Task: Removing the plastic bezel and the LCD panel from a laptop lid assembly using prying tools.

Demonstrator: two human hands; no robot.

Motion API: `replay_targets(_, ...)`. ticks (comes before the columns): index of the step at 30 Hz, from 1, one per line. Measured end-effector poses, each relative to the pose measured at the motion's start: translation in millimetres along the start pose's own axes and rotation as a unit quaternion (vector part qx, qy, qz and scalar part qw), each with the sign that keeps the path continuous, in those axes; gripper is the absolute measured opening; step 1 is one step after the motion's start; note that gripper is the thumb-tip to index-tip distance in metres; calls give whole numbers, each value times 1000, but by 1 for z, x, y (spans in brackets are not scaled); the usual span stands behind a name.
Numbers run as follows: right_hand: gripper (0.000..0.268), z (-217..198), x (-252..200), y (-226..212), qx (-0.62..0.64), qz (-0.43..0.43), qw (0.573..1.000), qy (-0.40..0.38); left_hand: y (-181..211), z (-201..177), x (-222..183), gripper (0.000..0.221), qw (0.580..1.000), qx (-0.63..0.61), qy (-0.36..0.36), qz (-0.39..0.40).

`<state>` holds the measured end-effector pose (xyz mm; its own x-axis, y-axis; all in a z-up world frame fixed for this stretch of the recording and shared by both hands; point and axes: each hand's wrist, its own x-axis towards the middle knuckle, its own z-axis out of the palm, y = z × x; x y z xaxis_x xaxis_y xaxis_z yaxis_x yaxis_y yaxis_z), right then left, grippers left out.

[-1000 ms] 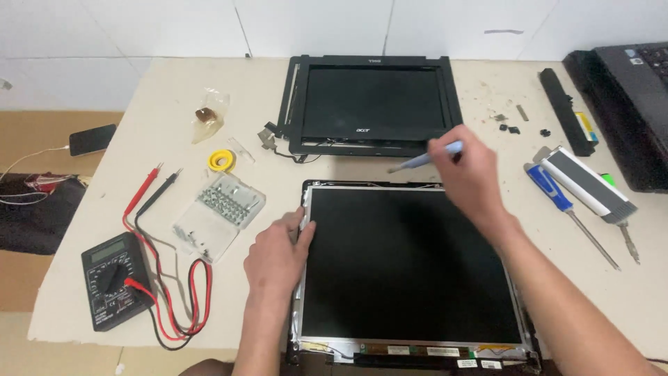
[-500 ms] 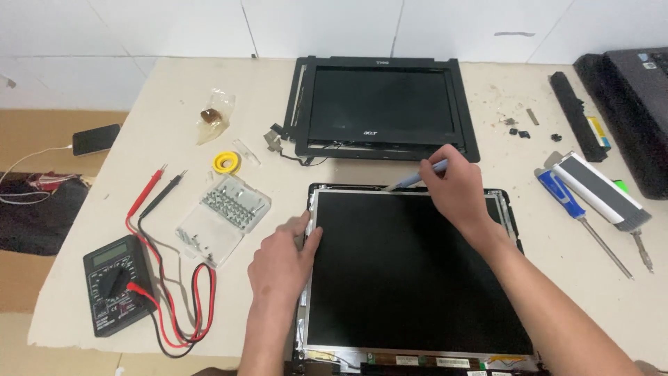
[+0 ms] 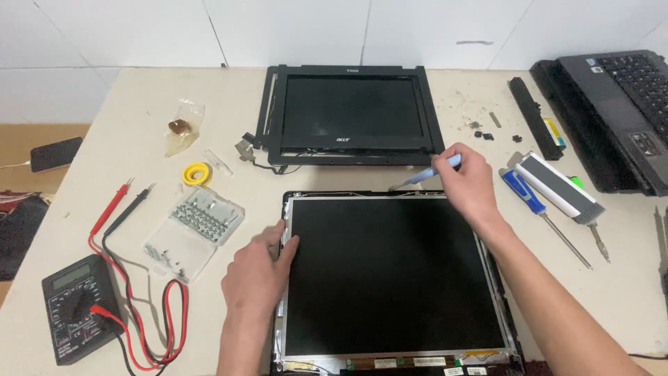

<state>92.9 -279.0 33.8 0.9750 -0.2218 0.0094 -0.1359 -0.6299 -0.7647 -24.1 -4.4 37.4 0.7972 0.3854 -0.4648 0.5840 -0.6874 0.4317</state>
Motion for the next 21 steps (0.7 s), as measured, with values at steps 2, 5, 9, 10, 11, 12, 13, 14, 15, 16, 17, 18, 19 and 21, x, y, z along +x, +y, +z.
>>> replay_targets(2, 17, 2, -4, -2, -1, 4, 1000, -6, 0, 0, 1, 46, 1000, 4, -1, -4)
replay_targets(5, 16, 1, -7, -2, -30, 3, 999, -16, 1, 1, 2, 46, 1000, 10, 1, 0)
replay_targets(9, 12, -2, -6, -9, -97, -27, 994, -41, -2, 3, 3, 48, 1000, 6, -1, 1)
replay_targets(10, 12, -2, -6, -6, -96, -26, 994, -43, -1, 4, 4, 48, 1000, 7, -2, 0)
replay_targets(11, 13, 1, -6, -5, -101, -56, 993, -25, -2, 4, 4, 48, 1000, 0, 4, 5)
replay_targets(12, 15, 4, -6, -5, -105, -87, 991, -7, -4, 4, 5, 48, 1000, -7, 9, 11)
replay_targets(13, 15, 10, -11, -9, -102, -91, 990, -14, -3, 1, 2, 48, 1000, -8, 13, 3)
replay_targets(14, 14, 16, -16, -12, -46, -124, 991, -10, -2, -1, -2, 46, 999, -33, 25, 24)
replay_targets(15, 13, 20, -22, -14, 11, -151, 988, -1, 1, -3, -4, 44, 997, -53, 33, 49)
replay_targets(16, 13, 29, -22, -16, 14, -150, 989, -5, 1, -2, -5, 44, 997, -51, 34, 45)
replay_targets(17, 13, 36, -22, -17, 23, -158, 987, -8, 0, -1, -5, 44, 997, -58, 39, 45)
replay_targets(18, 13, 44, -22, -18, 33, -166, 985, -11, 0, -1, -6, 43, 996, -64, 45, 46)
replay_targets(19, 13, 48, -22, -18, 34, -164, 986, -9, 0, -1, -6, 43, 996, -62, 44, 48)
replay_targets(21, 14, 56, -20, -21, 15, -140, 989, -38, 1, -2, -7, 43, 996, -58, 48, 39)
